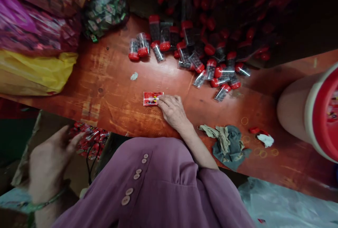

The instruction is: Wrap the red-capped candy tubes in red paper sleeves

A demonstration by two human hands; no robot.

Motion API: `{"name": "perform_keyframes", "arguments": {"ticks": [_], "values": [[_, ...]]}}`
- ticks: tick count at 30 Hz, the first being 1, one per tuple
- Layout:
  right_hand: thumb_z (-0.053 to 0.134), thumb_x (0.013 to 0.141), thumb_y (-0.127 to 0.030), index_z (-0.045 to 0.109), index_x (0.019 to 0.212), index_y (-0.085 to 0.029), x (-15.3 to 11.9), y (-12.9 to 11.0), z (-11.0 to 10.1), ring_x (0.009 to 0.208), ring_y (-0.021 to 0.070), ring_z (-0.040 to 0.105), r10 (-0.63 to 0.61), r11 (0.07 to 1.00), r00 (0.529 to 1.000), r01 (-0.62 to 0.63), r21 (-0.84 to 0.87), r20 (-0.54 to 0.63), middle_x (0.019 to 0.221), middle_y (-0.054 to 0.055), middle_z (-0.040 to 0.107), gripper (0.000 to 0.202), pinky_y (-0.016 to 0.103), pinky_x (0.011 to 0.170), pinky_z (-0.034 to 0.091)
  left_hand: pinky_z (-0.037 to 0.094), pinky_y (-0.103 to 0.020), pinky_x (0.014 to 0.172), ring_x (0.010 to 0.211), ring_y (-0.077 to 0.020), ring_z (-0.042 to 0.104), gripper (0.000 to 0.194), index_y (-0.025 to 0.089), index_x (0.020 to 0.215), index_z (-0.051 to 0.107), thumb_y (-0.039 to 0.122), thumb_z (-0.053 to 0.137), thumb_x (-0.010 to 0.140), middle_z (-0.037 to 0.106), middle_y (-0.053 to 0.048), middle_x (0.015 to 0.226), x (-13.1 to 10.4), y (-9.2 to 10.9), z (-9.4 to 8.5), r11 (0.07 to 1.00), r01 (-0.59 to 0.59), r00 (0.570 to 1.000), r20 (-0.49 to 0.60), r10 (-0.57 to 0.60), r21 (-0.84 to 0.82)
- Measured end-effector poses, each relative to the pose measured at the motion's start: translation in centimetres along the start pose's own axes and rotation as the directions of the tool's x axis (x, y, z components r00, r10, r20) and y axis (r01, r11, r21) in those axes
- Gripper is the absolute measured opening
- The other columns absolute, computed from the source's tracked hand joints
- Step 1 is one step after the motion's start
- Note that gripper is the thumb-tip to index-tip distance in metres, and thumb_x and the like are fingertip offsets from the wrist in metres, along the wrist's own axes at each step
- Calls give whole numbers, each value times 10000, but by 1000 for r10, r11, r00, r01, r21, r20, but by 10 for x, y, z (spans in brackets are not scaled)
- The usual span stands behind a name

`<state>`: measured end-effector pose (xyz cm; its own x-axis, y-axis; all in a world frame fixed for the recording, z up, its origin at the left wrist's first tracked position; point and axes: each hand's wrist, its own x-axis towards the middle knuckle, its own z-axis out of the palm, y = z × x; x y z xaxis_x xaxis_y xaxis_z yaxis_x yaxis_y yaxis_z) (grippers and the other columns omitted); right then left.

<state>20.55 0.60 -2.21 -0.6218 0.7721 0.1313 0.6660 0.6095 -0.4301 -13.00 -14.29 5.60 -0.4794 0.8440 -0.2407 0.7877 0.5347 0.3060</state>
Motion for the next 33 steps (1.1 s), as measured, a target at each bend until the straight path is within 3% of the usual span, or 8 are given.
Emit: {"name": "perform_keyframes", "arguments": {"ticks": [2, 4, 8, 15, 18, 22, 26, 33], "values": [[445, 987, -127, 683, 1154, -164, -1, 1, 2, 1057, 231, 630, -37, 999, 999, 38, -37, 17, 1170, 111, 736, 293, 394, 886, 407, 473, -319, 652, 721, -216, 643, 267, 213, 1045, 693, 418, 619, 891, 720, -67, 865, 9, 47, 27, 942, -332, 942, -73, 328, -48], [440, 971, -98, 680, 1174, -165, -1, 0, 3, 1022, 234, 622, -54, 997, 998, 57, -60, 43, 1147, 115, 741, 322, 399, 871, 408, 538, -347, 831, 908, -237, 690, 288, 194, 1118, 690, 378, 590, 921, 742, -104, 1013, 19, 95, 59, 757, -631, 775, -111, 622, -170], [460, 957, -118, 692, 1159, -161, 0, -4, 2, 960, 246, 608, -61, 996, 996, 65, -59, 59, 1100, 131, 744, 310, 423, 867, 428, 491, -426, 1067, 1250, -276, 598, 357, 109, 1276, 614, 240, 504, 963, 645, -181, 1316, 33, 153, 110, 559, -820, 570, -96, 816, -123], [509, 970, -194, 692, 1077, -197, 25, 3, -32, 899, 203, 656, -16, 979, 962, -40, 198, 272, 1019, 90, 729, 212, 353, 802, 513, 503, -468, 1033, 1184, -282, 606, 346, 89, 1174, 668, 77, 420, 933, 676, -189, 1229, 41, 158, 124, 510, -860, 509, -87, 856, -9], [496, 952, -127, 693, 1004, -182, 71, 9, -47, 877, 204, 647, 9, 986, 962, -53, 155, 272, 932, 83, 714, 211, 337, 785, 515, 554, -426, 894, 1006, -251, 636, 296, 112, 1052, 699, 71, 435, 926, 708, -159, 1095, 45, 158, 123, 483, -875, 483, -142, 864, -34], [453, 889, 13, 584, 1301, -214, 158, 10, -43, 1314, 292, 455, -109, 989, 982, 122, -82, 153, 1421, 124, 541, 488, 487, 1038, 403, 550, -350, 829, 872, -204, 599, 233, 141, 1027, 688, 121, 469, 949, 696, -101, 971, 51, 163, 120, 486, -862, 504, -127, 855, -146], [544, 890, -79, 557, 1344, -194, 218, 12, -26, 1417, 402, 295, -137, 959, 919, 217, -184, 370, 1456, 148, 485, 469, 632, 1061, 318, 534, -339, 818, 848, -202, 568, 229, 145, 945, 683, 198, 463, 977, 661, -91, 899, 54, 166, 117, 517, -829, 536, -42, 843, -215], [409, 978, -139, 598, 1300, -202, 195, 18, -25, 1337, 406, 385, -86, 950, 918, 192, -245, 387, 1381, 161, 534, 379, 614, 989, 409, 504, -357, 747, 813, -212, 556, 322, 101, 1125, 640, 97, 361, 966, 634, -109, 911, 50, 168, 121, 535, -845, 535, -17, 845, -28]]}}
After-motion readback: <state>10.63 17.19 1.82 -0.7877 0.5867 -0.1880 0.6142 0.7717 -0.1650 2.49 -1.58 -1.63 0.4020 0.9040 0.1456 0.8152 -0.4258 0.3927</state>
